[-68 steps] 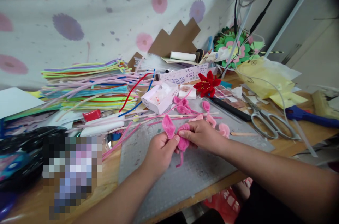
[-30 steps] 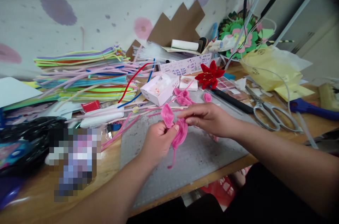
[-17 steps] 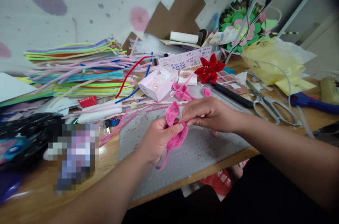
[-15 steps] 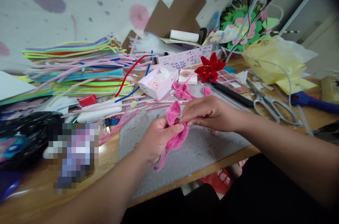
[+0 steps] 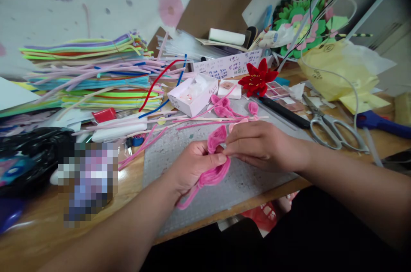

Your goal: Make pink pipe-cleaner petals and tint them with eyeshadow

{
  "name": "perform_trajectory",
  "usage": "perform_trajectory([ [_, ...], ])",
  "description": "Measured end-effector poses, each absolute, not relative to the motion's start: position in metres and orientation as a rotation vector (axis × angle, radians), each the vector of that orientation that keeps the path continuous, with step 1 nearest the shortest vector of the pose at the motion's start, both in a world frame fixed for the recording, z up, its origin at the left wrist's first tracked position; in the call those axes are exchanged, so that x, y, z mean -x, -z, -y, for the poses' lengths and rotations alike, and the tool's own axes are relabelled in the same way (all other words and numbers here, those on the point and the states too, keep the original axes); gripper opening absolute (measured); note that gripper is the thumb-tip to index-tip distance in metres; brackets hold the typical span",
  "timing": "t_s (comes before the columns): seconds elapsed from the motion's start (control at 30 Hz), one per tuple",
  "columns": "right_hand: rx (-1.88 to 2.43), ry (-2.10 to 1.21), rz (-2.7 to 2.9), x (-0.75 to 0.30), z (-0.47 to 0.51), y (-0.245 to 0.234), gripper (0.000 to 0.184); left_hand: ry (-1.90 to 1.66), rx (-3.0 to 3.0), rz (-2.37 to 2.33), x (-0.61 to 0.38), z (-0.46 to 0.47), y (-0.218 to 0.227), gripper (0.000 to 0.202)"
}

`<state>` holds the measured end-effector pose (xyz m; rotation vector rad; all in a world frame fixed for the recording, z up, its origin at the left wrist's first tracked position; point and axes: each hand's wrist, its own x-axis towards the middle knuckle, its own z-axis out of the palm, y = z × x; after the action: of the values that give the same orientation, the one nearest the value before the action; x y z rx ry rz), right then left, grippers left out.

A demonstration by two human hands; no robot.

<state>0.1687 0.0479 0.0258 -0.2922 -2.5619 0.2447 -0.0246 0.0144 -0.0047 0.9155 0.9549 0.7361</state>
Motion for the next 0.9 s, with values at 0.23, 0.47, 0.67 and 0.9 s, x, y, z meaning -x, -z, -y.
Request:
perform_trajectory([
  [0.23, 0.31, -0.187, 2.479, -0.166, -0.047, -0.011, 0.017, -0.737, -0.945, -0.967, 0.025, -0.015, 0.002, 0.025],
  [0.47, 0.464, -0.448, 2.488, -0.171, -0.053, -0.011, 0.013, -0.766, -1.072, -1.062, 0.025, -0.018, 0.006, 0.022],
  [0.67, 0.785, -0.696, 2.405, -0.164, -0.05, -0.009, 0.009, -0.814, -1.288, -1.19, 0.026, -0.021, 0.01, 0.021],
  [0.9, 0.991, -0.605, 2.315, -0.156, -0.046, -0.007, 0.012, -0.78, -1.471, -1.327, 0.027, -0.023, 0.013, 0.026],
])
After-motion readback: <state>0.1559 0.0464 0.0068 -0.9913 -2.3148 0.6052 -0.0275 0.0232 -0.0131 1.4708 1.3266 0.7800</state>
